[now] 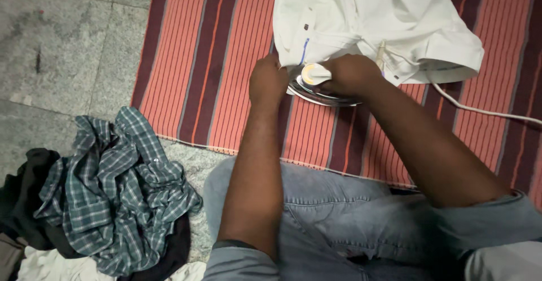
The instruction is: The person irons a floral-patterned cloth and a white shirt on a striped mat on the floor. They use a purple electric iron to smooth the fabric, adjusting the items and the iron's position as needed.
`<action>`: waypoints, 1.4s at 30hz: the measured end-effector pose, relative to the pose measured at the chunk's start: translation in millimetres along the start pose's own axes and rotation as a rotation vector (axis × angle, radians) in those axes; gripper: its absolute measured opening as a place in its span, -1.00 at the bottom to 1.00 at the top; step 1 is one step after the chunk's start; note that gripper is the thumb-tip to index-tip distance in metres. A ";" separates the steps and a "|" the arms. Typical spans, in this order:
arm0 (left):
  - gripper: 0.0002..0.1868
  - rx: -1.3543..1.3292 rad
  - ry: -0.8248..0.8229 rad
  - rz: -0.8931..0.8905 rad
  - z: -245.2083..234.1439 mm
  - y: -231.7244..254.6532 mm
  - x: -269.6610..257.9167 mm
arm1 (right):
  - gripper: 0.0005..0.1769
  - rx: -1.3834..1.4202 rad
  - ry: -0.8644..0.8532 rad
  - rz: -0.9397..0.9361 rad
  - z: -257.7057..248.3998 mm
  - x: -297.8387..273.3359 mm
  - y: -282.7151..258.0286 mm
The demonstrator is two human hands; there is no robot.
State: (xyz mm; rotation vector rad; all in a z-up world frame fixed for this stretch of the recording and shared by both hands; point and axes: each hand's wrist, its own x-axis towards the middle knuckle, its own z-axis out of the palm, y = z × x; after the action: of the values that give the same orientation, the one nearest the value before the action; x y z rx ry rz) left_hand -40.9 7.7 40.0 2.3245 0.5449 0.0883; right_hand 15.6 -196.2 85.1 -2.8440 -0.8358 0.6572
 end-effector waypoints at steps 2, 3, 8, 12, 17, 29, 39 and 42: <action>-0.84 -0.013 0.034 0.029 -3.3 4.9 -1.3 | -0.42 -0.047 -0.012 -0.008 -0.4 -1.5 -1.1; -0.83 -0.019 0.031 0.012 -5.1 4.9 -0.2 | -0.41 -0.071 -0.017 -0.014 -0.4 -0.6 -2.3; -0.81 -0.057 0.125 0.072 -4.0 -14.1 3.1 | -0.42 0.005 -0.039 0.119 0.5 -13.3 0.5; -0.91 -0.041 0.151 0.136 9.4 -27.4 12.5 | -0.47 -0.009 -0.049 0.175 -1.8 -20.6 2.1; -0.89 0.011 0.071 0.074 9.3 -22.9 14.3 | -0.44 0.001 -0.054 0.125 1.9 -12.0 -0.7; -0.66 0.005 -0.140 0.064 -15.7 -8.3 10.8 | -0.40 0.050 -0.012 0.032 0.8 -1.1 -34.0; -0.82 -0.111 0.049 0.025 -12.4 -11.1 15.9 | -0.41 0.109 0.031 0.317 13.3 -30.8 -16.3; -0.81 -0.110 0.041 0.034 -10.6 -10.4 14.3 | -0.39 0.155 0.092 0.340 21.9 -34.7 -18.1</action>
State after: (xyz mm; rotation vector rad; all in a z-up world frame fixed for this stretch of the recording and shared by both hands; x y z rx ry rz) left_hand -34.0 27.1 39.3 2.2293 0.5083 0.1787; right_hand -29.0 -200.0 82.3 -2.8691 -0.2745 0.5900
